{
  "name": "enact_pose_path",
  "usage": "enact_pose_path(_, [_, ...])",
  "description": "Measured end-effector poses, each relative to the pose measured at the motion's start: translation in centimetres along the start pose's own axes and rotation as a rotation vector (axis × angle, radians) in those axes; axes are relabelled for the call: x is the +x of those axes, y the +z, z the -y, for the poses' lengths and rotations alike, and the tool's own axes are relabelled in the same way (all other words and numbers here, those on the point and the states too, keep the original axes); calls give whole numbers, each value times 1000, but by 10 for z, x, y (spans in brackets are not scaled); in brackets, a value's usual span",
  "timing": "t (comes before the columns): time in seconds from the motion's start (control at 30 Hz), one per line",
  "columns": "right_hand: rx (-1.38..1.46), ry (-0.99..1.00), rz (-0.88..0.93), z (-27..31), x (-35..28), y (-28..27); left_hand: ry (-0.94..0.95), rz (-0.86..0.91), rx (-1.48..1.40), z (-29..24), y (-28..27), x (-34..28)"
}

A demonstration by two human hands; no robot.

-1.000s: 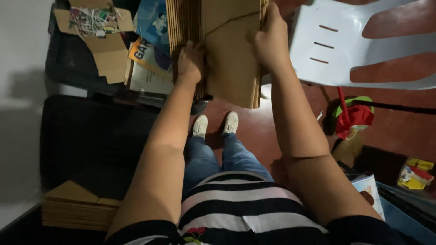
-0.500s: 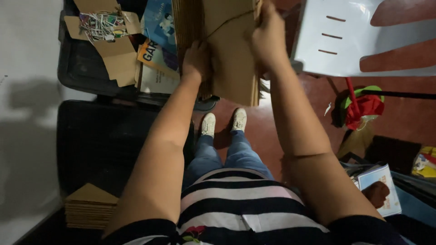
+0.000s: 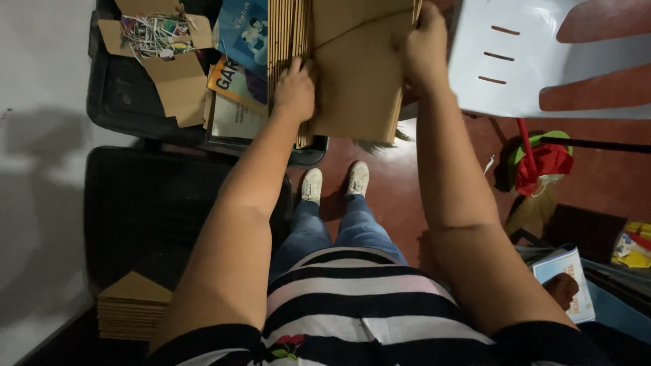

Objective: Wiping down cardboard folders and a plastic storage box with a cloth to remove dust.

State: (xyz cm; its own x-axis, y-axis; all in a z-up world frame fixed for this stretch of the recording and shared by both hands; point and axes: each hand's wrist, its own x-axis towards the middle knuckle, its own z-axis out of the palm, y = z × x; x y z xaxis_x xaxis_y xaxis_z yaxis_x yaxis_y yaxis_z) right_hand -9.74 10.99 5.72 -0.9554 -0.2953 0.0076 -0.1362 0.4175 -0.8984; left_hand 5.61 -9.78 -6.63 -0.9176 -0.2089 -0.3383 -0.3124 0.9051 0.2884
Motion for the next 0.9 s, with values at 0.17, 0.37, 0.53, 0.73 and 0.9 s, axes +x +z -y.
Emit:
enact_pose_path(0.17, [-230,11,81,-1,-23,9,24,71,277,-11,24,15])
enact_pose_path(0.37, [-475,171,275,27,-52,46,129,-93,401,-10,34,28])
enact_pose_path(0.53, [-499,338,336,9,-43,71,-166,-83,-124,14,75,58])
enact_pose_path(0.73, [-587,210,281,-27,-43,132,-66,-127,-184,20,57,54])
enact_pose_path(0.9, [-542,439,365,-28,-34,141,-140,100,-446,24,28,44])
